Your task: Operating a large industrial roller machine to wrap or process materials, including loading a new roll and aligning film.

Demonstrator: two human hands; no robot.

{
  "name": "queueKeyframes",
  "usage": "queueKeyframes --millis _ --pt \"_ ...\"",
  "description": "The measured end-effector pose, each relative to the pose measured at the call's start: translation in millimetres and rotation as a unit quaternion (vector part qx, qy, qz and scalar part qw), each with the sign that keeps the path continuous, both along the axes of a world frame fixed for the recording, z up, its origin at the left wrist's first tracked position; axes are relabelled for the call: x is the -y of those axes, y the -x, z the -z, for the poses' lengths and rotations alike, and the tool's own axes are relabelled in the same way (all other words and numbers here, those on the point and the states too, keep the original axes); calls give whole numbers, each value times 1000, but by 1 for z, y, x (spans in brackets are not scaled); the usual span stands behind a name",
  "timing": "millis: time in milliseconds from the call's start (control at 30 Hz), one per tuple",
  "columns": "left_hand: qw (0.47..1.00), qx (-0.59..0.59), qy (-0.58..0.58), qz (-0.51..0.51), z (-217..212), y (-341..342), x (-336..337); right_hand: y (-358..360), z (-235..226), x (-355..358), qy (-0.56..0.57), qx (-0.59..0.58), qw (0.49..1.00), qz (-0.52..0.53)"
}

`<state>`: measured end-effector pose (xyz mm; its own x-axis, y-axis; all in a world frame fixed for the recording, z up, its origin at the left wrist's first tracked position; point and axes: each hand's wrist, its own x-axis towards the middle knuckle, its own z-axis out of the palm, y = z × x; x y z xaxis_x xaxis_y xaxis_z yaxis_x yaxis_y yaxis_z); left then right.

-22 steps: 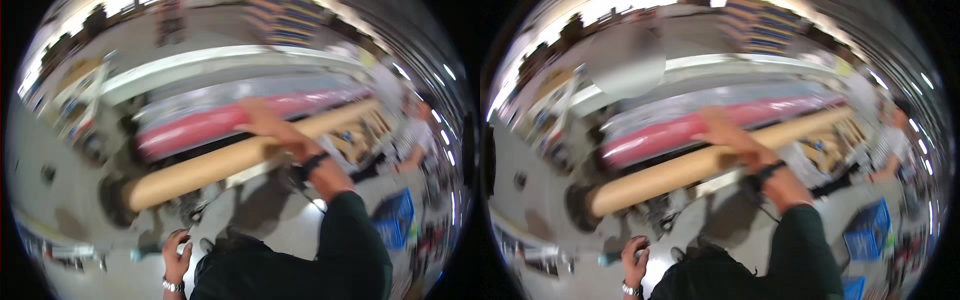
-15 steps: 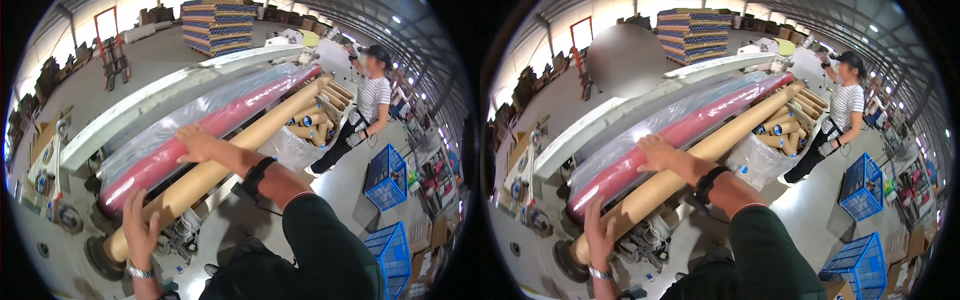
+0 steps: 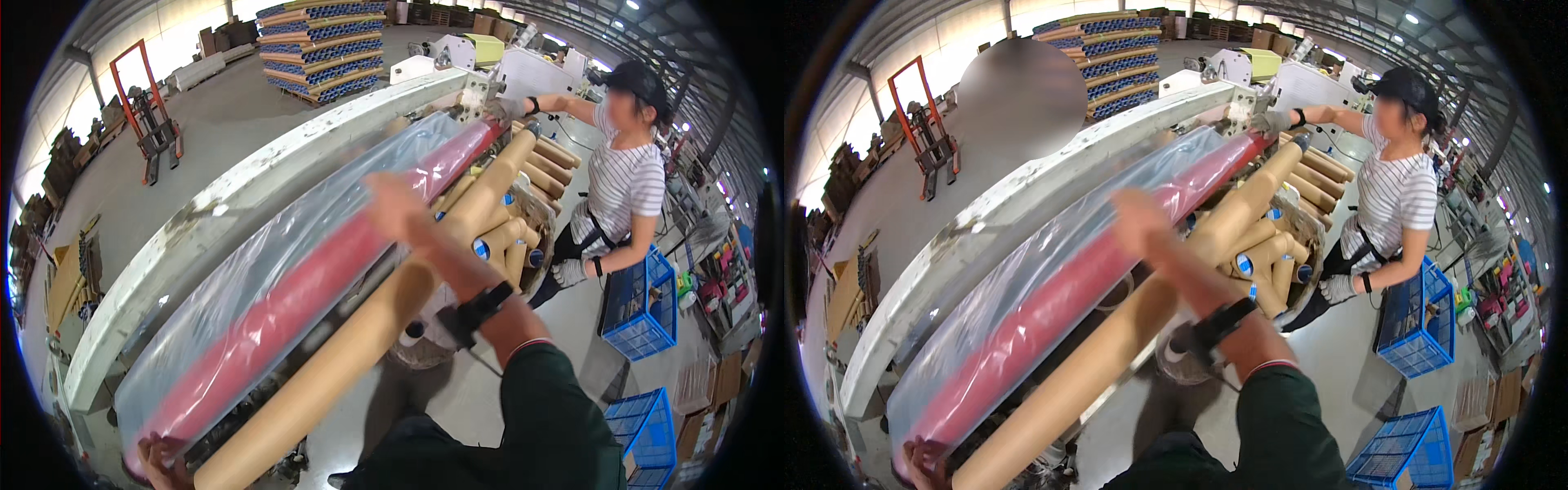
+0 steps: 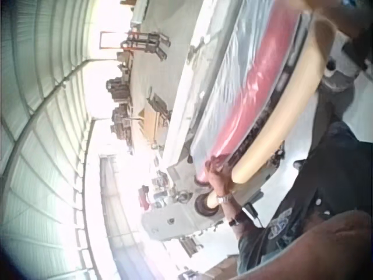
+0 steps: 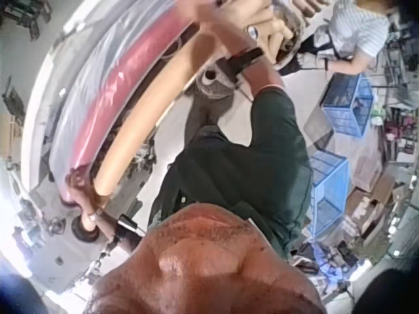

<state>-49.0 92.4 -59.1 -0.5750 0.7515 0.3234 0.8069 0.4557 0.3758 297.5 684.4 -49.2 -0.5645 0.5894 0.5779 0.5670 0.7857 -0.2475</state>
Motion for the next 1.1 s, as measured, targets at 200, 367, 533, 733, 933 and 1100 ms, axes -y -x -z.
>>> queueKeyframes --millis 200,367,533,733,933,1100 --pt "987 -152 42 19 -27 -38 -43 -124 7 -179 -25 211 963 165" --pt "983 -177 22 53 -19 -36 -48 -146 -34 -183 122 334 930 99" --pt "992 -119 32 -11 -10 -32 -48 -174 -3 -190 108 248 956 110" --pt "997 -12 -80 -22 -3 -35 -44 -162 12 -214 134 355 898 225" --pt "988 -140 58 1 -22 -39 -51 -170 22 -191 149 196 929 275" --pt "983 -139 120 5 -21 -27 -17 -162 30 -103 66 -126 962 234"
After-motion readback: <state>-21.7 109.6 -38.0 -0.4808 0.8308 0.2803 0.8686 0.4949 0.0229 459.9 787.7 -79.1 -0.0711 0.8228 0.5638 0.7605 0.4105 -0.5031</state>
